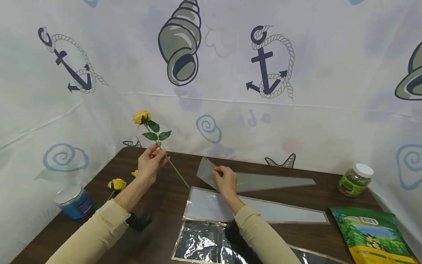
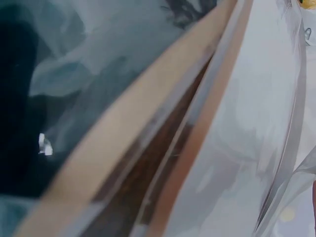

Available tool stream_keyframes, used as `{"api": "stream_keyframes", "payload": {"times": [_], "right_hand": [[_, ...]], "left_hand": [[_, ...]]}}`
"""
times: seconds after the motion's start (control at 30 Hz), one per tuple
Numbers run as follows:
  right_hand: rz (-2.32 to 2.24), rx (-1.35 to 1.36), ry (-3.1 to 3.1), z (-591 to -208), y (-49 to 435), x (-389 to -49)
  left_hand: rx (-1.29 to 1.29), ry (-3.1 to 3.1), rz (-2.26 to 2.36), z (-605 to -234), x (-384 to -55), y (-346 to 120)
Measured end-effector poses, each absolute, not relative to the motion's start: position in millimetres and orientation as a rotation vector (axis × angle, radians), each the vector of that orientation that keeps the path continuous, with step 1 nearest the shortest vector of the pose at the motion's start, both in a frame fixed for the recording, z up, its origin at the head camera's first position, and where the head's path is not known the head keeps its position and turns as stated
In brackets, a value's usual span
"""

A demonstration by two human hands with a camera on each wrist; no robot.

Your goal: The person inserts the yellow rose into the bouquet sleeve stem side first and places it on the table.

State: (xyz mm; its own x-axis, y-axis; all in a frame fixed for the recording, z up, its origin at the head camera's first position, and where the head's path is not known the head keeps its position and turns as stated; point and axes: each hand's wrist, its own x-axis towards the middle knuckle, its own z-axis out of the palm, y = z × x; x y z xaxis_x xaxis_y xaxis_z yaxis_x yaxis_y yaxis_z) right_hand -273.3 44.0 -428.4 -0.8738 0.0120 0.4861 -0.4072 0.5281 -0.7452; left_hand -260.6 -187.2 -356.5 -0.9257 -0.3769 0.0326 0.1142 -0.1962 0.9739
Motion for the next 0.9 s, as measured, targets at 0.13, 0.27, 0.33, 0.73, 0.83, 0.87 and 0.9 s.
{"api": "stream_keyframes", "payload": {"times": [0.13, 0.27, 0.33, 0.73, 0.83, 0.87, 0.9], "right_hand": [[1.288, 0.326, -2.324, -428.8, 44.4, -273.7], [1.283, 0.343, -2.321, -427.6, 42.7, -272.5], [1.291, 0.346, -2.320, -426.6, 41.5, -271.6], [1.298, 0.377, -2.302, -420.6, 36.5, -268.5], [1.307, 0.399, -2.291, -419.7, 34.8, -268.4], [1.302, 0.402, -2.288, -419.9, 34.4, -268.7], [1.298, 0.405, -2.284, -420.2, 34.1, -268.9]], "left_hand": [[0.328, -1.536, -2.204, -360.6, -268.0, -178.7], [0.333, -1.397, -2.174, -365.3, -271.8, -168.8], [0.329, -1.352, -2.154, -367.9, -274.1, -163.9], [0.290, -1.320, -2.177, -395.0, -274.9, -129.2], [0.269, -1.336, -2.176, -401.8, -273.9, -122.0], [0.259, -1.346, -2.173, -403.7, -273.6, -119.9], [0.248, -1.361, -2.165, -405.5, -273.2, -117.9]]}}
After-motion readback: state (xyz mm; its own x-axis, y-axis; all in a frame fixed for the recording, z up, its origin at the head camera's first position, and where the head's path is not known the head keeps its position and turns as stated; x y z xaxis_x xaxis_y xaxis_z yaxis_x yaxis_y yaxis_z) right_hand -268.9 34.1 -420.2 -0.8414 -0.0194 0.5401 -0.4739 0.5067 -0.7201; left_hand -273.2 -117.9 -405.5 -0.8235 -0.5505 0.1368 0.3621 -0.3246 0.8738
